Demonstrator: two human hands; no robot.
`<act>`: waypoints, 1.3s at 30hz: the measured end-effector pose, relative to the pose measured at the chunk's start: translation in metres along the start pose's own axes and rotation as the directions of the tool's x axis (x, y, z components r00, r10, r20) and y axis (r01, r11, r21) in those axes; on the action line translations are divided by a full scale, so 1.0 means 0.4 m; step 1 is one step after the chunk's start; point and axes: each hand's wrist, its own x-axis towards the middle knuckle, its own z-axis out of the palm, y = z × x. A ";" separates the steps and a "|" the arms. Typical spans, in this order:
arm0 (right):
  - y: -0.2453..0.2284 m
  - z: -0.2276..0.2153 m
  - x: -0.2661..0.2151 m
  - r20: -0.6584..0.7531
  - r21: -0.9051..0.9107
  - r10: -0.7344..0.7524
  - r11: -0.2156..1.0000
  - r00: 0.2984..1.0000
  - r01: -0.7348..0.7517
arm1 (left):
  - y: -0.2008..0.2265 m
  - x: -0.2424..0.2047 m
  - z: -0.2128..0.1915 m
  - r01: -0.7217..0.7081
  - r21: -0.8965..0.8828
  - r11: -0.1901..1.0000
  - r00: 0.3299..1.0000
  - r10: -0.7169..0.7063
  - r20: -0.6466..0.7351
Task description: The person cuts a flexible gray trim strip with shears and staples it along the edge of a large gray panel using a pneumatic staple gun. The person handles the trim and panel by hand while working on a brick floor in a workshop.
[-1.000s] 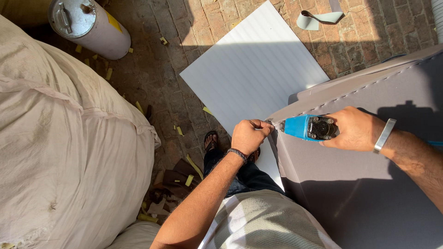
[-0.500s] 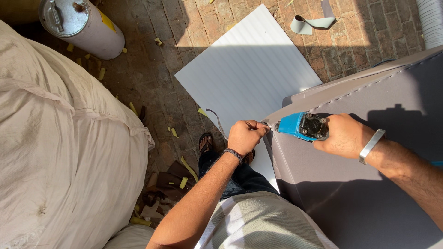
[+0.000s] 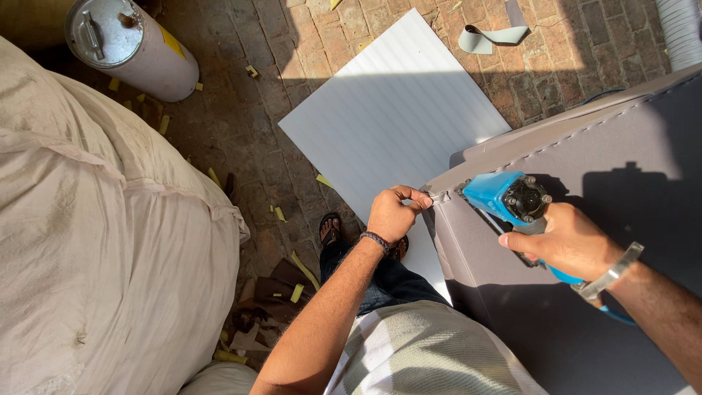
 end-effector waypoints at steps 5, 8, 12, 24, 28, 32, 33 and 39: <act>0.117 0.120 -0.062 0.065 0.392 -0.223 0.902 0.973 0.181 | -0.004 0.027 -0.017 -0.086 0.202 0.976 0.995 0.072 0.075; 0.173 0.209 -0.066 0.012 0.486 -0.188 0.860 0.982 0.159 | 0.001 0.046 -0.031 -0.195 0.326 0.925 0.973 0.139 0.186; 0.192 0.262 -0.085 -0.097 0.591 -0.108 0.793 0.989 0.144 | 0.007 0.060 -0.071 -0.341 0.507 0.791 0.916 0.160 0.367; -0.057 0.558 -0.105 -0.249 0.818 0.255 0.572 0.934 0.061 | -0.010 0.181 -0.172 -0.833 0.117 0.541 0.379 0.403 0.833; -0.243 0.663 -0.131 -0.215 0.966 0.518 0.235 0.828 0.104 | 0.007 0.204 -0.192 -0.534 0.271 0.801 0.497 0.037 0.867; -0.348 0.734 -0.083 -0.186 0.980 0.659 0.069 0.729 0.188 | -0.023 0.245 -0.179 -0.634 0.076 0.770 0.383 0.227 0.895; -0.377 0.746 -0.070 -0.161 0.984 0.671 0.053 0.724 0.170 | -0.027 0.264 -0.185 -0.572 0.150 0.806 0.424 0.134 0.896; -0.440 0.779 -0.013 -0.261 0.963 0.723 0.152 0.639 0.222 | -0.102 0.275 -0.183 -0.655 0.070 0.752 0.363 0.232 0.903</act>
